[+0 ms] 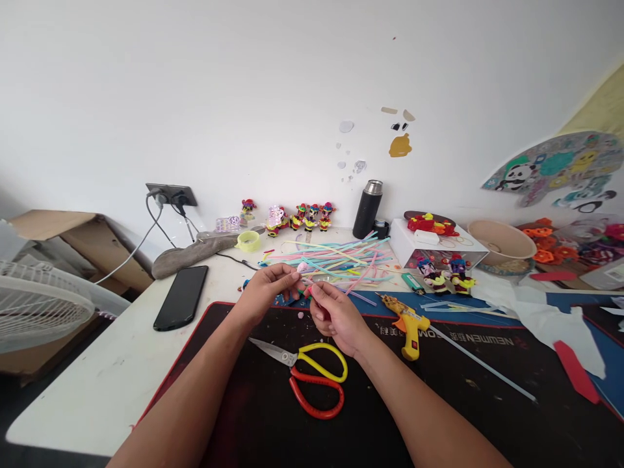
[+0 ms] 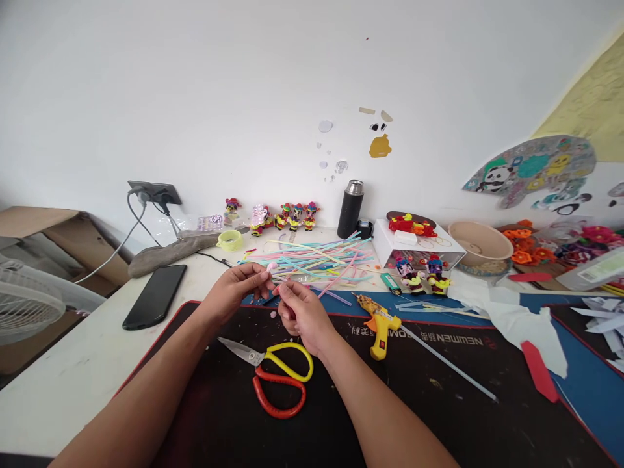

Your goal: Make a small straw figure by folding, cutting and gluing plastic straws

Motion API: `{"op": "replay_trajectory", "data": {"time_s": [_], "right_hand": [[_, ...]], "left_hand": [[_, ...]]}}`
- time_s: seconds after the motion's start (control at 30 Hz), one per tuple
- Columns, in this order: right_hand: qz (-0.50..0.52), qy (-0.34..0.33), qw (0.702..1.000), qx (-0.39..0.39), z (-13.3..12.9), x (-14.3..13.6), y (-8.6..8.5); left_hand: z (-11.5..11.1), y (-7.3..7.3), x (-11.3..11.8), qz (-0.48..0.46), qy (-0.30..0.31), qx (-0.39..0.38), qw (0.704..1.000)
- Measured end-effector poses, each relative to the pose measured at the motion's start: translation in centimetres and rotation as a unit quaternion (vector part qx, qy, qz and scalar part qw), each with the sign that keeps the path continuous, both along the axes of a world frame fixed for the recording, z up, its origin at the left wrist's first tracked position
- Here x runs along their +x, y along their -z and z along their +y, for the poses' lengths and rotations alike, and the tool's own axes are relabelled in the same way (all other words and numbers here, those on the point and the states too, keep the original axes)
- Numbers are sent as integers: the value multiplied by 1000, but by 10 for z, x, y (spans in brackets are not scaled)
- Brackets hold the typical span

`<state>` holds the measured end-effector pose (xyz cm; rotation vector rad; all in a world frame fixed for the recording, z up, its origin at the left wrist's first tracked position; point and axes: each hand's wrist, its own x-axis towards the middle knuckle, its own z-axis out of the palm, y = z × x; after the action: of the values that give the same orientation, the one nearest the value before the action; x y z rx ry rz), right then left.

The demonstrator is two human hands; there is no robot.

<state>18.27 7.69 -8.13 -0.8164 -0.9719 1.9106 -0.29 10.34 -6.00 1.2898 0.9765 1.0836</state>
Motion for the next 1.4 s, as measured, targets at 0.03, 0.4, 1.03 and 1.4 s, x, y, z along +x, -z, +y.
{"op": "replay_trajectory", "data": {"time_s": [0.03,0.4,1.03,1.4], "right_hand": [[0,2,1000,-2,0,0,0],[-32,-18,999,-9,-2,-2,2],[-172,65,980,73,-1,-20,24],[-174,67,982,40,0,-19,22]], "left_hand": [[0,0,0,-3,1,-3,1000],[0,0,4,47,5,17,999],[1,13,3,164,23,84,983],[0,15,4,201,30,96,974]]}}
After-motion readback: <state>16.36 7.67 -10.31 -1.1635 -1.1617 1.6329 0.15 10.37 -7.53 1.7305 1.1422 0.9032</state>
